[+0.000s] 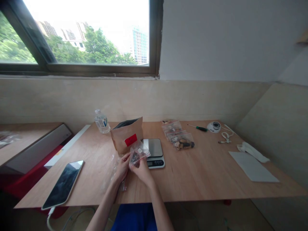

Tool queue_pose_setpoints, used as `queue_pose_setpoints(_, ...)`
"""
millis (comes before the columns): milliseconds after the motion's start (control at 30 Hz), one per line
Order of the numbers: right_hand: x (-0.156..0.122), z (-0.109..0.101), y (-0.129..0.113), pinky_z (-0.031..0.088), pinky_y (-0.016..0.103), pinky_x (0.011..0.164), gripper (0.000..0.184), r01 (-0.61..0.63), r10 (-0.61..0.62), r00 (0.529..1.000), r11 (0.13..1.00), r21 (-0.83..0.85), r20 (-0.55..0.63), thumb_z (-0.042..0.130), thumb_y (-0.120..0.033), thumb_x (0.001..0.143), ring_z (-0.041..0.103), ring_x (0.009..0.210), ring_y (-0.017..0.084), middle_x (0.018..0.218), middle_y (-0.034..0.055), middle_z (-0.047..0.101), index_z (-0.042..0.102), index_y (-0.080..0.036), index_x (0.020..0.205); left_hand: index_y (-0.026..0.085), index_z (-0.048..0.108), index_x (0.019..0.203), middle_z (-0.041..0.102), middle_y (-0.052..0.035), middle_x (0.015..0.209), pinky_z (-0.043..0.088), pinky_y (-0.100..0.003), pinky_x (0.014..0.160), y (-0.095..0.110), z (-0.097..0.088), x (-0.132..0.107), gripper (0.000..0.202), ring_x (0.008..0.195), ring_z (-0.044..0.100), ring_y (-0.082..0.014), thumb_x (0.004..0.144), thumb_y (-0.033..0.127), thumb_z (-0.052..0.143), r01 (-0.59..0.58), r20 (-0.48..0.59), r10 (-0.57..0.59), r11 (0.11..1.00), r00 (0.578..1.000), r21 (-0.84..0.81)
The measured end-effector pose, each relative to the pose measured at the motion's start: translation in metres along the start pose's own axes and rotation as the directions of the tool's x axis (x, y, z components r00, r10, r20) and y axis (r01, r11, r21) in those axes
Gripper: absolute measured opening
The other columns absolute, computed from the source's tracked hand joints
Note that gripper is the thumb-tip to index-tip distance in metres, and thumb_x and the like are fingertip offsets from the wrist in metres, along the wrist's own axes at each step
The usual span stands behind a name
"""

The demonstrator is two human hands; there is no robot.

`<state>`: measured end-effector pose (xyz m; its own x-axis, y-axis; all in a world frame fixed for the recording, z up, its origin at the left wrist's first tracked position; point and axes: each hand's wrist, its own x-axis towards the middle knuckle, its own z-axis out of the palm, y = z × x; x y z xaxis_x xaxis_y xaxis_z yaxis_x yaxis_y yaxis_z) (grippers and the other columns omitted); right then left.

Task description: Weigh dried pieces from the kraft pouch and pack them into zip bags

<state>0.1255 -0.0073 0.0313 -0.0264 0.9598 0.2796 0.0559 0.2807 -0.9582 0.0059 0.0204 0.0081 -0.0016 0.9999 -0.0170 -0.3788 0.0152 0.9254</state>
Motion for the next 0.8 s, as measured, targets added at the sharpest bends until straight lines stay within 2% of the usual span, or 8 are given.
queue_pose_setpoints(100, -0.005, 0.002, 0.003, 0.043, 0.037, 0.095, 0.059, 0.01, -0.01, 1.0, 0.998, -0.066, -0.009, 0.068, -0.02, 0.065, 0.052, 0.113, 0.022, 0.123, 0.0064, 0.055, 0.052, -0.026, 0.121, 0.015, 0.07, 0.097, 0.07, -0.0095, 0.101, 0.046, -0.032, 0.086, 0.005, 0.002, -0.002, 0.035, 0.093, 0.063, -0.0229, 0.068, 0.034, 0.072, 0.042, 0.021, -0.041, 0.997, 0.999, -0.067)
queue_pose_setpoints(200, -0.004, 0.004, 0.003, 0.041, 0.041, 0.098, 0.048, 0.024, -0.03, 0.995, 0.998, -0.062, -0.095, 0.066, -0.022, 0.07, 0.052, 0.113, 0.022, 0.119, 0.0066, 0.057, 0.055, -0.025, 0.116, 0.013, 0.067, 0.104, 0.066, -0.0122, 0.111, 0.046, -0.033, 0.089, 0.013, 0.003, -0.007, 0.035, 0.104, 0.06, -0.0255, 0.074, 0.031, 0.064, 0.135, 0.123, -0.107, 0.959, 0.987, -0.25)
queue_pose_setpoints(333, 0.0, 0.007, 0.004, 0.044, 0.04, 0.094, 0.042, -0.013, 0.047, 0.968, 0.99, 0.138, -0.248, 0.064, -0.029, 0.073, 0.057, 0.105, 0.021, 0.114, 0.007, 0.06, 0.054, -0.023, 0.113, 0.01, 0.062, 0.114, 0.062, -0.014, 0.117, 0.046, -0.032, 0.092, 0.025, 0.002, -0.013, 0.043, 0.113, 0.055, -0.027, 0.071, 0.019, 0.061, 0.246, 0.275, -0.146, 0.893, 0.95, -0.377)
queue_pose_setpoints(400, 0.001, 0.007, 0.005, 0.046, 0.039, 0.092, 0.04, -0.039, 0.107, 0.949, 0.974, 0.225, -0.298, 0.063, -0.033, 0.074, 0.059, 0.104, 0.02, 0.114, 0.0076, 0.06, 0.053, -0.022, 0.111, 0.011, 0.06, 0.116, 0.061, -0.0137, 0.118, 0.045, -0.031, 0.093, 0.027, 0.001, -0.015, 0.045, 0.115, 0.053, -0.0264, 0.071, 0.015, 0.061, 0.269, 0.281, -0.164, 0.881, 0.946, -0.39)
queue_pose_setpoints(467, 0.002, 0.007, 0.003, 0.045, 0.038, 0.093, 0.037, -0.056, 0.131, 0.947, 0.966, 0.251, -0.294, 0.06, -0.035, 0.077, 0.058, 0.105, 0.019, 0.115, 0.0074, 0.06, 0.054, -0.022, 0.11, 0.011, 0.061, 0.114, 0.061, -0.0134, 0.119, 0.045, -0.03, 0.093, 0.026, 0.0, -0.015, 0.043, 0.115, 0.054, -0.0255, 0.071, 0.015, 0.063, 0.272, 0.267, -0.174, 0.88, 0.948, -0.39)
queue_pose_setpoints(633, 0.0, 0.008, 0.0, 0.039, 0.04, 0.099, 0.034, -0.016, 0.066, 0.949, 0.987, 0.161, -0.308, 0.055, -0.033, 0.08, 0.053, 0.112, 0.019, 0.119, 0.0068, 0.058, 0.053, -0.023, 0.112, 0.013, 0.065, 0.106, 0.064, -0.0124, 0.112, 0.046, -0.031, 0.089, 0.016, 0.002, -0.013, 0.04, 0.104, 0.06, -0.024, 0.067, 0.021, 0.072, 0.217, 0.268, -0.122, 0.907, 0.956, -0.362)
queue_pose_setpoints(800, -0.003, 0.014, 0.002, 0.034, 0.041, 0.103, 0.044, 0.034, -0.036, 0.953, 0.999, -0.01, -0.301, 0.059, -0.029, 0.076, 0.046, 0.119, 0.021, 0.124, 0.0092, 0.051, 0.047, -0.022, 0.118, 0.011, 0.07, 0.09, 0.07, -0.0082, 0.085, 0.048, -0.023, 0.069, 0.01, 0.004, -0.011, 0.026, 0.072, 0.063, -0.0141, 0.066, 0.021, 0.074, 0.163, 0.18, -0.122, 0.958, 0.976, -0.237)
